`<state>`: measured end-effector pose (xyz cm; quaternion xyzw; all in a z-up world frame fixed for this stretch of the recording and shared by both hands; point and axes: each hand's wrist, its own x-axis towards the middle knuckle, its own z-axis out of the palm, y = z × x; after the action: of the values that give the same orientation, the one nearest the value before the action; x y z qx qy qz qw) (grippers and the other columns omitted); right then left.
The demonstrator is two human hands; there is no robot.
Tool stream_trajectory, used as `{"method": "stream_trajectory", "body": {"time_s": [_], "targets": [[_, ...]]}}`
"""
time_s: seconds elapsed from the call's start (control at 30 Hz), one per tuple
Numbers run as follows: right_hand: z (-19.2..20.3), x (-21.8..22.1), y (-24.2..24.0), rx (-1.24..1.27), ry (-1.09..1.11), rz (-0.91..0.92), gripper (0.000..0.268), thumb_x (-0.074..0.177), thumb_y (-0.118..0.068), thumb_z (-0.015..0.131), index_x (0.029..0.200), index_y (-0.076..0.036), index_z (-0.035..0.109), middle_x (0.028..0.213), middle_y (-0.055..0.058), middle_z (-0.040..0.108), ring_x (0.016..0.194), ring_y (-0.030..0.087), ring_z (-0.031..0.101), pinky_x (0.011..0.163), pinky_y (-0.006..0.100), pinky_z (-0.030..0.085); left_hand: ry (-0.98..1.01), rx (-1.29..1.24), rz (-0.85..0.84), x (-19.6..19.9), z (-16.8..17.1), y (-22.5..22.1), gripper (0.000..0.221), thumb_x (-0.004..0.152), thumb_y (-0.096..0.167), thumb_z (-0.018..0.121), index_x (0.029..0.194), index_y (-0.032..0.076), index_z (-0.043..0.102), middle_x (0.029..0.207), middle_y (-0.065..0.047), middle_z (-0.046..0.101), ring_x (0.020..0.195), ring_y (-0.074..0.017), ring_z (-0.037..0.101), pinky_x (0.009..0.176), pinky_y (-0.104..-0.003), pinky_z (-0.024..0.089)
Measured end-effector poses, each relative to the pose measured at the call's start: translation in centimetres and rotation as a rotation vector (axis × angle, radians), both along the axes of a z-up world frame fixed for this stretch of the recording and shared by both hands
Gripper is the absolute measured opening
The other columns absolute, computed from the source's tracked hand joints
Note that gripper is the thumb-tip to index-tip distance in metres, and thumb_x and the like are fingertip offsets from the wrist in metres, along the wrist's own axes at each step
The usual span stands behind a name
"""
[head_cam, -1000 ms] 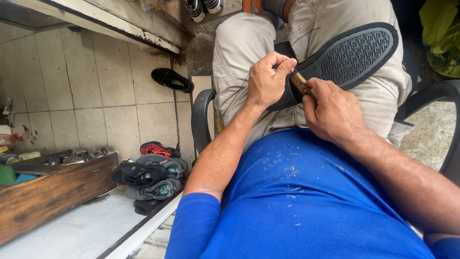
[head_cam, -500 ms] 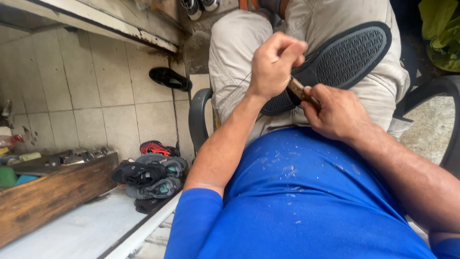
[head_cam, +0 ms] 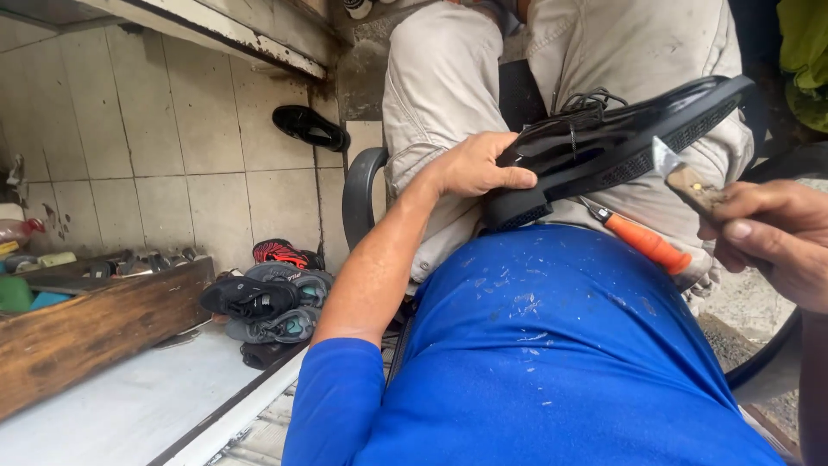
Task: Repairing a black dress shoe using a handheld tool and thread
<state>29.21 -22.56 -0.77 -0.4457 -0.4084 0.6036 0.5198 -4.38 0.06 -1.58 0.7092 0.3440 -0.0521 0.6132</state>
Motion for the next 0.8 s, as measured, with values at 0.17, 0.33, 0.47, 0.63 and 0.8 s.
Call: {"method": "stream_trajectory", "body": {"time_s": [0.17,0.33,0.47,0.63,0.8], "targets": [[-0.9,2.2,-2.4,0.054,-0.027,0.049,0.064,0.076,-0.025,0.080,0.135,-0.016,0.058,0.115,0.012,0.066,0.081,0.014,0.069,0.064,0.021,0.060,-0.117,0.244,0.220,-1.8,3.2,-1.6,0.032,0.086,0.043,0.074,0.085,0.015,0.058,0.081,0.007,0.055,0.077,-0.0087,0.052,0.068,-0.029,0.044],[-0.6,1.7,-1.9,0.091,0.155,0.104,0.115,0.058,-0.028,0.094,0.160,-0.014,0.040,0.131,0.014,0.059,0.087,0.015,0.065,0.076,0.029,0.059,0.210,0.412,0.344,0.0,8.8,-4.5,0.027,0.091,0.033,0.061,0.086,0.014,0.043,0.079,-0.004,0.064,0.070,-0.0230,0.061,0.058,-0.042,0.046],[1.4,-1.2,0.0,0.084,-0.038,0.011,0.101,0.059,-0.011,0.085,0.152,-0.008,0.045,0.112,0.015,0.065,0.090,0.018,0.071,0.085,0.030,0.065,0.202,0.444,0.264,2.6,5.0,-6.1,0.019,0.092,0.022,0.057,0.092,0.005,0.048,0.086,-0.022,0.071,0.075,-0.0418,0.070,0.062,-0.053,0.056],[0.4,-1.7,0.0,0.163,-0.077,-0.082,0.074,0.077,-0.030,0.079,0.143,-0.010,0.053,0.101,0.013,0.071,0.082,0.019,0.069,0.078,0.029,0.056,-0.071,0.568,0.284,1.9,3.7,-5.8,0.043,0.083,0.021,0.079,0.121,0.009,0.065,0.079,0.000,0.066,0.073,-0.0188,0.065,0.069,-0.038,0.058],[-2.1,0.4,-0.4,0.140,-0.093,-0.127,0.058,0.103,-0.056,0.056,0.148,-0.021,0.046,0.097,-0.008,0.050,0.079,0.012,0.046,0.077,0.030,0.045,-0.125,0.624,0.502,-2.8,2.9,-2.4,0.039,0.083,0.024,0.080,0.115,0.010,0.064,0.074,0.006,0.053,0.063,-0.0065,0.049,0.054,-0.022,0.051]]}}
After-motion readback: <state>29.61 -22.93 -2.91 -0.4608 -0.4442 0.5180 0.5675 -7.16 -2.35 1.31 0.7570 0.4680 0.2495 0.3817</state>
